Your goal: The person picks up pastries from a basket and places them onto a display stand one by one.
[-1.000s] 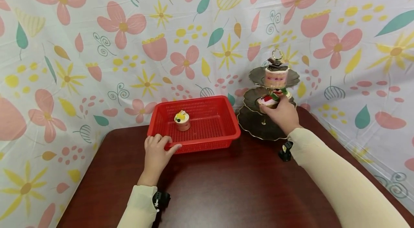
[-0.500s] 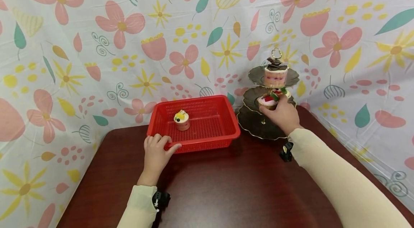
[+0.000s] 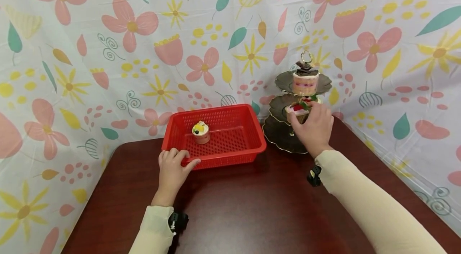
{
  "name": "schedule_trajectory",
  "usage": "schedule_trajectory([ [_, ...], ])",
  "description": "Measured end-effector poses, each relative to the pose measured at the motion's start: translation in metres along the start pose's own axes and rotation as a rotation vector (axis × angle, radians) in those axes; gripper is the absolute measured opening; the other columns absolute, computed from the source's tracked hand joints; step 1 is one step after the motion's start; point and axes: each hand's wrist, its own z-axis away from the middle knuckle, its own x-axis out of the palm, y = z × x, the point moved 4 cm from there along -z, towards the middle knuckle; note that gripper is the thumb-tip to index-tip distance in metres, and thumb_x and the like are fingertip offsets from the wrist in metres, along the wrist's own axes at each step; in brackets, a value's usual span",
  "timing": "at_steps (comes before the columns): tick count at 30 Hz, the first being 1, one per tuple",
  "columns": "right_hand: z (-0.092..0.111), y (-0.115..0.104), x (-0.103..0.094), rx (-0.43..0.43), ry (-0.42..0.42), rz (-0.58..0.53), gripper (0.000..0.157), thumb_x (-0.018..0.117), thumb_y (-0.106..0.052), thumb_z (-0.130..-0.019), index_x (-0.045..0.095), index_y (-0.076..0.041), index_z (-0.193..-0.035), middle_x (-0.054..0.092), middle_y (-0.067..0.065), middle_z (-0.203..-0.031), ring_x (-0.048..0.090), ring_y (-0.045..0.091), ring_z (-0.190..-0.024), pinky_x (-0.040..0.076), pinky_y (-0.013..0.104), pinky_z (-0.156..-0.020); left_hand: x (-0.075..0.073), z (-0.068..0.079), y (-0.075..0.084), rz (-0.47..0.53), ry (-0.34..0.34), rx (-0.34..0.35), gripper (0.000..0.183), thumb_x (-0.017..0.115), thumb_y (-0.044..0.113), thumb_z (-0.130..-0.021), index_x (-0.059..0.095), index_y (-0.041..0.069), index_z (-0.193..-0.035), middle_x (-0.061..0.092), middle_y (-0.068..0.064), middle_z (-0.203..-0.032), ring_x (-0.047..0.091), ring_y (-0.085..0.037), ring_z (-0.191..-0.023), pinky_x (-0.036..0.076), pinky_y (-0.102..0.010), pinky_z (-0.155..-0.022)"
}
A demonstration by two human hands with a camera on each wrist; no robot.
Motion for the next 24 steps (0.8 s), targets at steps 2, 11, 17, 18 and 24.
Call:
schedule_trajectory([
  [2, 0.002, -0.01, 0.002, -0.07, 0.012, -0.052, 0.047, 0.071, -0.038, -0.087, 0.057, 0.0, -0.109, 0.057, 0.023, -0.098, 0.05, 0.047, -0.09, 0.038, 0.061, -0.08, 0.0, 0.0, 0.0, -0.004, 0.0, 0.0, 0.037, 0.09, 0.04, -0.073, 0.065, 0.014, -0.083, 0.054, -0.006, -0.082, 0.051, -0.028, -0.084, 0.033, -0.064, -0.104],
  [11, 0.011, -0.061, 0.032, -0.195, -0.09, -0.203, 0.027, 0.069, -0.026, -0.09, 0.058, -0.002, -0.097, 0.053, 0.013, -0.082, 0.049, 0.033, -0.075, 0.041, 0.049, -0.071, 0.0, -0.001, 0.0, -0.02, -0.021, -0.009, 0.04, 0.089, 0.042, -0.074, 0.062, 0.015, -0.082, 0.053, -0.005, -0.082, 0.05, -0.029, -0.085, 0.033, -0.063, -0.104],
  [17, 0.017, -0.084, 0.066, -0.009, -0.318, -0.287, 0.034, 0.067, -0.03, -0.095, 0.054, -0.004, -0.113, 0.054, 0.013, -0.103, 0.053, 0.029, -0.086, 0.048, 0.045, -0.077, -0.001, -0.001, 0.0, -0.023, -0.028, -0.012, 0.04, 0.09, 0.04, -0.074, 0.062, 0.014, -0.082, 0.054, -0.006, -0.082, 0.049, -0.028, -0.084, 0.034, -0.062, -0.104],
  [18, 0.018, -0.087, 0.072, 0.034, -0.364, -0.304, 0.036, 0.066, -0.032, -0.095, 0.053, -0.005, -0.116, 0.053, 0.013, -0.107, 0.054, 0.029, -0.089, 0.05, 0.045, -0.078, 0.0, 0.0, 0.0, -0.023, -0.033, -0.015, 0.04, 0.09, 0.04, -0.074, 0.062, 0.013, -0.083, 0.054, -0.006, -0.082, 0.049, -0.028, -0.084, 0.034, -0.062, -0.104],
  [24, 0.022, -0.112, 0.105, 0.174, -0.563, -0.387, 0.051, 0.068, -0.034, -0.095, 0.047, -0.008, -0.134, 0.052, 0.015, -0.126, 0.057, 0.032, -0.106, 0.051, 0.048, -0.09, 0.001, -0.001, -0.001, -0.02, -0.054, -0.023, 0.04, 0.089, 0.042, -0.075, 0.063, 0.012, -0.084, 0.054, -0.005, -0.083, 0.049, -0.028, -0.085, 0.033, -0.062, -0.105],
])
